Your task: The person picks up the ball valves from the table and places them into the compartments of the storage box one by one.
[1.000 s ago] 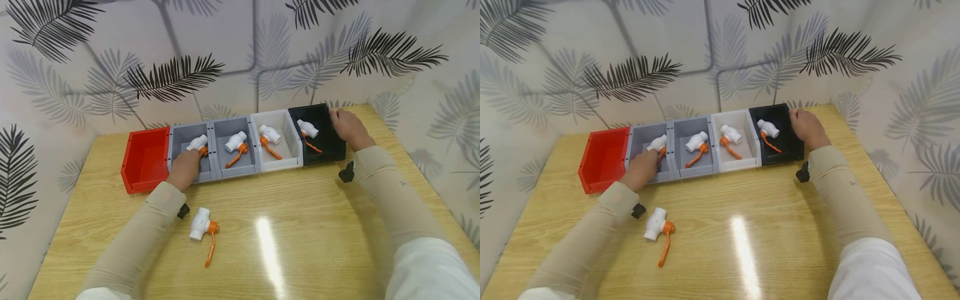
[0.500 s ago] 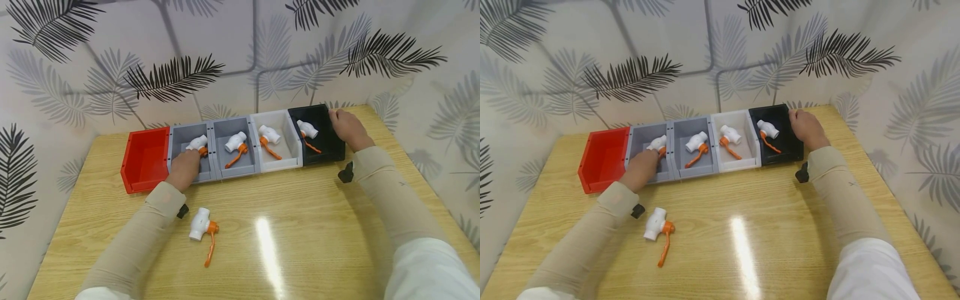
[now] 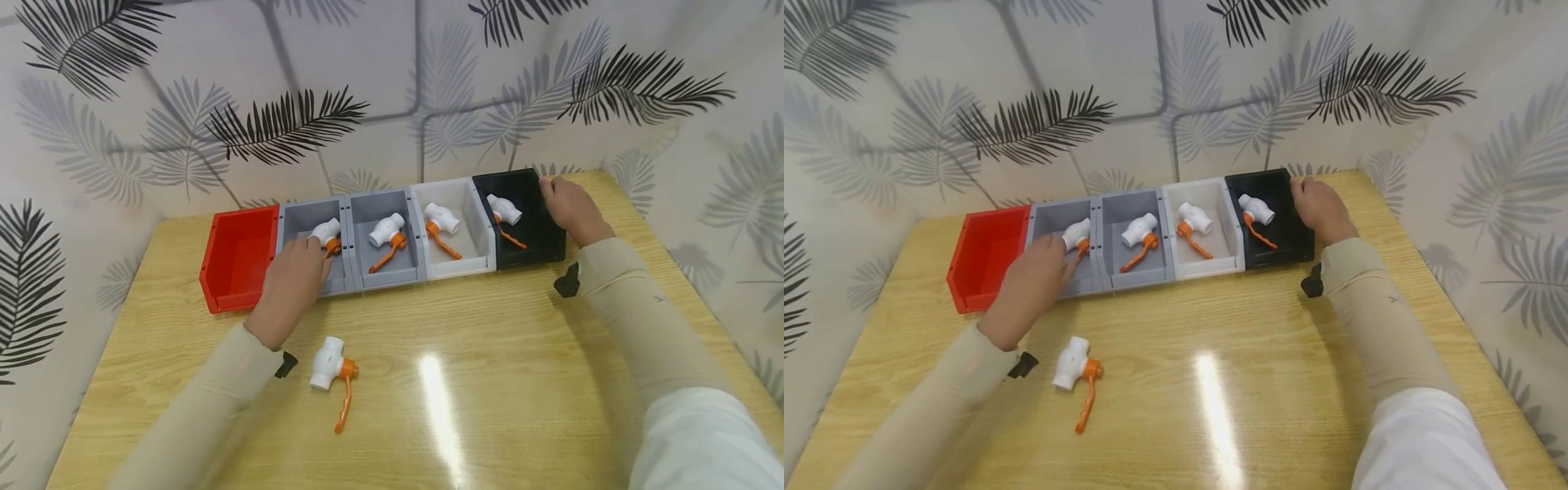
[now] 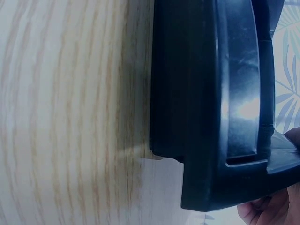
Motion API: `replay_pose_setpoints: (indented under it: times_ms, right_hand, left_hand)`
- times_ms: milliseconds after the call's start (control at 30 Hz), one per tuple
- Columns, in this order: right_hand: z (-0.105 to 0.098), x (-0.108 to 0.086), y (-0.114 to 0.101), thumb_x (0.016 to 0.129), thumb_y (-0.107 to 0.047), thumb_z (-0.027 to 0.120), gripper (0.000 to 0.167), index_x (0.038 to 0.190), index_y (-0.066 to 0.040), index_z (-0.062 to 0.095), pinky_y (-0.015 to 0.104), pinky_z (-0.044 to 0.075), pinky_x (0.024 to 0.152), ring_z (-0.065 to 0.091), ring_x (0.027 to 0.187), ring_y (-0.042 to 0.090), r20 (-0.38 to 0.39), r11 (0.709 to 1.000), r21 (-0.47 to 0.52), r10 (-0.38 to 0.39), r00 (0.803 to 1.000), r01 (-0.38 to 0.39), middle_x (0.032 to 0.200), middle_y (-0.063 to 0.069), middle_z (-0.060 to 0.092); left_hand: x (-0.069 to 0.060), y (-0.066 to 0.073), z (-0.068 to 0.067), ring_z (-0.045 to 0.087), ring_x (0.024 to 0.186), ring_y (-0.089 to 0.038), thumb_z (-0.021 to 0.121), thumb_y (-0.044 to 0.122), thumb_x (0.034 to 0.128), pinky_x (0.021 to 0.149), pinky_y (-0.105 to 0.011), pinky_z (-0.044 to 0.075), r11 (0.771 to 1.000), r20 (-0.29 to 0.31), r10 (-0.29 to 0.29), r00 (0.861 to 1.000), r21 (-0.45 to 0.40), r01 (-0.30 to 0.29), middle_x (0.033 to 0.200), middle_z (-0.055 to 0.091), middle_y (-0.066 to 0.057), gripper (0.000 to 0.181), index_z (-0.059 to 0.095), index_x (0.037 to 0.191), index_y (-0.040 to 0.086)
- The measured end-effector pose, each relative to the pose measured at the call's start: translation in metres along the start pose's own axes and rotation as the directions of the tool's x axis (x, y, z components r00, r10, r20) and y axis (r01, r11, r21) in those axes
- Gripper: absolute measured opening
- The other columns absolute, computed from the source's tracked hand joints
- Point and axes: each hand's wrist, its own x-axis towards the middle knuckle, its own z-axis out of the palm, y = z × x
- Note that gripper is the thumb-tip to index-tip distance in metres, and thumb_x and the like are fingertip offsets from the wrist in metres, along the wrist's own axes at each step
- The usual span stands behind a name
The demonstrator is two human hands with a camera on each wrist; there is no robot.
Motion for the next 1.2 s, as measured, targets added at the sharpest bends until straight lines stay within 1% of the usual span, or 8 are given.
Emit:
replay_pose_setpoints:
  times_ms: [167,267,333,533,633,900,1033,1200]
  right_hand:
    - [0.0,0.001,0.001,0.097,-0.051,0.009,0.071,0.114,0.009,0.043,0.055,0.036,0.081,0.047,0.09,0.041,0.006,1.0,0.0,-0.009,1.0,0.009,0.101,0.026,0.048]
    - [0.0,0.001,0.001,0.097,-0.05,0.009,0.071,0.114,0.009,0.044,0.055,0.036,0.081,0.047,0.09,0.041,0.0,1.0,0.0,-0.02,1.0,0.02,0.101,0.026,0.048]
    - [0.0,0.001,0.001,0.097,-0.05,0.009,0.07,0.113,0.009,0.044,0.056,0.035,0.081,0.048,0.09,0.042,-0.003,1.0,0.0,-0.029,1.0,0.029,0.101,0.027,0.048]
    - [0.0,0.002,-0.001,0.097,-0.05,0.009,0.071,0.114,0.009,0.044,0.056,0.035,0.082,0.048,0.091,0.042,-0.006,0.999,-0.003,-0.037,0.999,0.037,0.101,0.027,0.048]
    - [-0.001,0.003,-0.001,0.098,-0.049,0.009,0.069,0.113,0.009,0.044,0.056,0.035,0.082,0.048,0.092,0.043,-0.01,0.999,-0.005,-0.041,0.999,0.041,0.101,0.027,0.049]
    - [0.0,0.0,0.002,0.098,-0.048,0.009,0.069,0.114,0.01,0.043,0.057,0.034,0.084,0.048,0.095,0.045,-0.005,0.999,-0.003,-0.039,0.999,0.039,0.104,0.029,0.048]
    - [0.0,0.0,0.002,0.098,-0.048,0.009,0.069,0.113,0.009,0.044,0.057,0.035,0.082,0.048,0.093,0.044,-0.006,0.999,-0.001,-0.045,0.999,0.045,0.102,0.028,0.048]
    - [0.0,-0.001,0.002,0.098,-0.048,0.009,0.068,0.111,0.009,0.044,0.056,0.035,0.081,0.048,0.091,0.043,-0.01,0.999,0.001,-0.037,0.999,0.037,0.1,0.027,0.048]
  left_hand:
    - [-0.029,0.009,-0.022,0.049,0.074,-0.025,0.058,0.027,0.0905,0.06,-0.031,0.046,0.998,0.001,-0.006,1.0,-0.062,0.006,0.086,0.052,-0.014,0.034,0.051,0.102,-0.003]
    - [-0.047,0.013,-0.027,0.049,0.076,-0.024,0.06,0.027,0.0893,0.062,-0.031,0.047,0.995,-0.023,0.018,1.0,-0.097,-0.02,0.089,0.053,-0.013,0.032,0.052,0.103,-0.001]
    - [-0.06,0.014,-0.027,0.049,0.077,-0.024,0.062,0.026,0.088,0.064,-0.031,0.047,0.992,-0.031,0.033,0.999,-0.119,-0.037,0.089,0.054,-0.012,0.031,0.052,0.102,0.0]
    - [-0.098,0.017,-0.016,0.051,0.081,-0.024,0.064,0.025,0.0873,0.071,-0.034,0.048,0.981,0.007,0.034,0.999,-0.192,-0.032,0.09,0.055,-0.009,0.027,0.054,0.099,0.003]
    - [-0.112,0.021,-0.009,0.052,0.083,-0.024,0.063,0.026,0.0879,0.072,-0.035,0.048,0.975,0.01,0.037,0.999,-0.219,-0.034,0.09,0.055,-0.008,0.026,0.055,0.098,0.003]
    - [-0.135,0.037,0.0,0.048,0.079,-0.018,0.066,0.029,0.0854,0.067,-0.029,0.046,0.974,0.087,0.075,0.993,-0.221,-0.054,0.087,0.052,-0.002,0.026,0.055,0.097,0.008]
    - [-0.145,0.046,0.009,0.044,0.072,-0.014,0.067,0.028,0.0842,0.06,-0.025,0.042,0.965,0.076,0.107,0.991,-0.247,-0.086,0.082,0.049,0.002,0.025,0.055,0.095,0.01]
    - [-0.155,0.056,0.024,0.04,0.069,-0.015,0.068,0.031,0.0821,0.06,-0.026,0.039,0.965,0.049,0.149,0.988,-0.226,-0.135,0.077,0.044,0.003,0.028,0.053,0.092,0.01]
